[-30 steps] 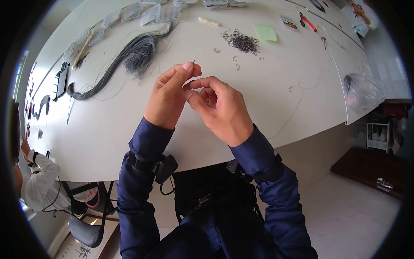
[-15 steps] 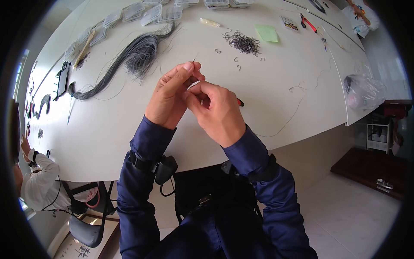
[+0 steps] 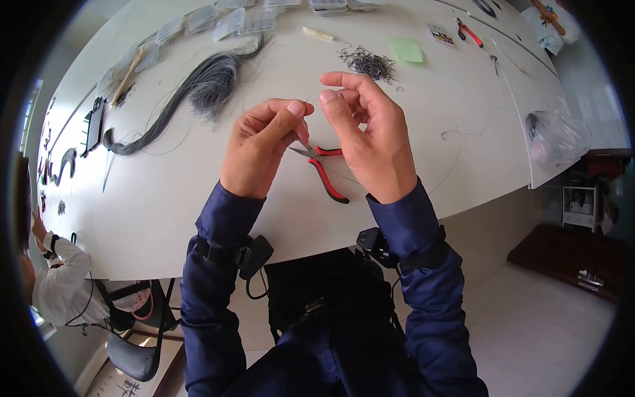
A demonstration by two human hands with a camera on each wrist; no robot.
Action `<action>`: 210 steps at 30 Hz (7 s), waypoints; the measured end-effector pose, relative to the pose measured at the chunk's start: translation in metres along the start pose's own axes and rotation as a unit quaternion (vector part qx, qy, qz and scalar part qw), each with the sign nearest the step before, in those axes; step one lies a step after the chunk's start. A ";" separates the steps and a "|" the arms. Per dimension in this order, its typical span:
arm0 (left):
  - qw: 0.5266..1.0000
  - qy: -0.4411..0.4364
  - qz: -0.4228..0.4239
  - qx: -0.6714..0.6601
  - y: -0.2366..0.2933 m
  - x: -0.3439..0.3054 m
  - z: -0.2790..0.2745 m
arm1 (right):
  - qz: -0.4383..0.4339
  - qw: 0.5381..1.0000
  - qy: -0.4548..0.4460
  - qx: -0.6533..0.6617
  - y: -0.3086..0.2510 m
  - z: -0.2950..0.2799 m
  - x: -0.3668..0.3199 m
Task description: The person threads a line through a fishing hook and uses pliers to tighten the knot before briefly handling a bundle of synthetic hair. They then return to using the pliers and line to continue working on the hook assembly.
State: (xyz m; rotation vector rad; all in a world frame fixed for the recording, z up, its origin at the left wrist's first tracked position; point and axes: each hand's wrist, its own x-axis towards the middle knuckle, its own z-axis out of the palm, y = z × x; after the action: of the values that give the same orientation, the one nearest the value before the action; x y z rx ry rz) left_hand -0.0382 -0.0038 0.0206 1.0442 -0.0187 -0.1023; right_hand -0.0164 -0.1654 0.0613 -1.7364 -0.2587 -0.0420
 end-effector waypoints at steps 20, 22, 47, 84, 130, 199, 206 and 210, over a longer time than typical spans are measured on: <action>0.976 -0.126 -0.013 -0.174 0.015 -0.006 -0.003 | 0.138 0.939 0.020 0.315 -0.014 0.007 -0.046; 0.979 -0.133 0.008 -0.156 0.019 -0.003 -0.014 | 0.105 0.912 0.166 0.359 -0.018 -0.014 -0.047; 0.974 -0.164 0.014 0.159 0.025 -0.017 -0.002 | 0.159 0.981 -0.105 -0.028 -0.029 -0.085 -0.032; 0.944 -0.103 0.012 0.314 0.019 -0.014 0.005 | 0.114 0.974 -0.193 -0.020 -0.017 -0.054 -0.012; 0.945 -0.077 0.085 0.307 0.006 -0.012 0.002 | 0.188 0.960 -0.205 -0.004 -0.007 -0.039 -0.007; 0.990 -0.032 -0.003 0.140 0.011 -0.010 0.002 | 0.142 0.980 -0.122 0.067 0.014 -0.022 -0.018; 0.994 0.011 0.014 0.112 0.007 -0.009 0.003 | 0.022 0.998 -0.019 -0.047 0.015 0.004 -0.032; 0.995 0.009 0.010 0.103 0.007 -0.009 0.000 | 0.010 1.000 0.002 -0.005 0.018 0.009 -0.032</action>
State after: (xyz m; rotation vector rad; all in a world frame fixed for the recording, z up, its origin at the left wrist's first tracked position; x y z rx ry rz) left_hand -0.0470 0.0000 0.0269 1.2504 -0.0246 -0.0734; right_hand -0.0450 -0.1644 0.0363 -1.7478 -0.2382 -0.0320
